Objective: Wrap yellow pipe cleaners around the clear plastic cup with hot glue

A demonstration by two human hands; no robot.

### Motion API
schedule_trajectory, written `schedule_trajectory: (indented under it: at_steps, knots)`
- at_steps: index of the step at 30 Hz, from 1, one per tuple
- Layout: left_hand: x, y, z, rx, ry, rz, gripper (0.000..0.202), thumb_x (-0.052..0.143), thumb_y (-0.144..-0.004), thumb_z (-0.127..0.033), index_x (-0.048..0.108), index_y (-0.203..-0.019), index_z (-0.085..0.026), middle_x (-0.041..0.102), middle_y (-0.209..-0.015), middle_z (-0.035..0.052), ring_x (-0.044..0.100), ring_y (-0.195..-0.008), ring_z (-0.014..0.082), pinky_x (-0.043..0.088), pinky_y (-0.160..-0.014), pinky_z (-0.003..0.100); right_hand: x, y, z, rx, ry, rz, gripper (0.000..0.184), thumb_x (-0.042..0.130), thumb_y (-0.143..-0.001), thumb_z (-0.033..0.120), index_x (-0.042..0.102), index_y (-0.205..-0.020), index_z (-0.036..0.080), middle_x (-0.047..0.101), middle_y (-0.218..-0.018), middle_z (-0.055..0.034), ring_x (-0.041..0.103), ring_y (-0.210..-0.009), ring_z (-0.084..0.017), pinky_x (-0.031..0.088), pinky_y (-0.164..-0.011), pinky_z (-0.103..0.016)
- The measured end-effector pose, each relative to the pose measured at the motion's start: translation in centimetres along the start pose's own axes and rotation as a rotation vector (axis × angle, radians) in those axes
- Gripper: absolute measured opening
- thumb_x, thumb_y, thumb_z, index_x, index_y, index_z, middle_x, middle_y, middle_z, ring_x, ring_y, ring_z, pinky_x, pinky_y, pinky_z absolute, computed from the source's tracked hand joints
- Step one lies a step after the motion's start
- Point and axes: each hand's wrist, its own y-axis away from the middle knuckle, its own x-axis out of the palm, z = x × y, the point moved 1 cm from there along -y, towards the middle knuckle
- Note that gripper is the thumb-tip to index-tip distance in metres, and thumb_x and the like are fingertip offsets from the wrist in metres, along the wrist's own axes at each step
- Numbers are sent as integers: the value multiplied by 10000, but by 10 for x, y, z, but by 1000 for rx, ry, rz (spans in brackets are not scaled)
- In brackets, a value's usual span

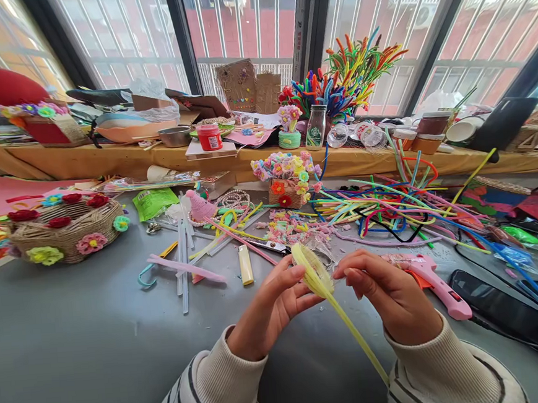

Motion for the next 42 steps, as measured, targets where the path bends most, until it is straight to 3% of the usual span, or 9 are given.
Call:
schedule_trajectory:
  at_steps: [14, 20, 25, 29, 33, 35, 38, 42]
  knots:
    - [-2, 0, 1, -16, -29, 13, 287, 487, -792, -257, 530, -1064, -173, 585, -1084, 73, 553, -1001, 205, 415, -871, 332, 0, -1, 3, 7, -29, 11, 196, 396, -857, 222, 587, -830, 192, 569, -735, -27, 494, -541, -85, 453, -520, -218]
    - [2, -1, -3, 30, 62, -96, 368, 484, -789, -252, 476, -1144, -154, 576, -1112, 95, 557, -1009, 211, 432, -868, 316, -2, 4, 0, 89, -148, -149, 235, 536, -787, 270, 537, -1021, 254, 481, -1093, -68, 530, -804, -119, 507, -635, -224]
    - [2, -1, -10, 190, 223, -124, 426, 444, -799, -249, 405, -1217, -178, 581, -1100, 93, 580, -984, 206, 475, -824, 282, -12, 13, 5, 118, -169, -212, 171, 553, -771, 291, 580, -938, 264, 524, -1055, -43, 532, -818, -117, 491, -654, -200]
    - [-1, 0, -14, 284, 334, -149, 454, 451, -783, -290, 399, -1218, -171, 586, -1078, 116, 586, -977, 225, 487, -819, 293, -27, 32, 1, 336, -103, -524, 196, 514, -761, 405, 594, -845, 248, 588, -879, -32, 534, -788, -151, 461, -607, -225]
    - [-1, 0, -16, 288, 397, -180, 439, 478, -754, -300, 454, -1155, -124, 596, -1041, 150, 597, -949, 248, 505, -797, 302, -56, 60, -25, 643, 307, -633, 397, 466, -688, 576, 593, -823, 225, 609, -876, -47, 567, -694, -194, 453, -668, -332]
    - [-1, 0, -17, 280, 428, -199, 407, 476, -751, -317, 492, -1100, -109, 599, -1018, 158, 610, -918, 247, 513, -785, 301, -72, 70, -44, 690, 588, -540, 539, 386, -668, 659, 603, -832, 194, 609, -840, -82, 569, -662, -234, 443, -673, -397]
    - [-2, -2, -19, 300, 481, -256, 352, 464, -757, -323, 521, -1035, -115, 603, -959, 143, 614, -897, 231, 524, -767, 301, -85, 80, -72, 652, 880, -361, 836, 248, -588, 783, 619, -837, 77, 616, -831, -186, 570, -787, -339, 420, -734, -460]
    - [-8, -6, -20, 323, 565, -432, 338, 478, -746, -308, 488, -1009, -95, 571, -875, 125, 617, -843, 217, 546, -720, 315, -81, 78, -94, 708, 1081, -114, 696, 362, -681, 656, 620, -879, 40, 625, -832, -203, 577, -812, -327, 433, -713, -409]
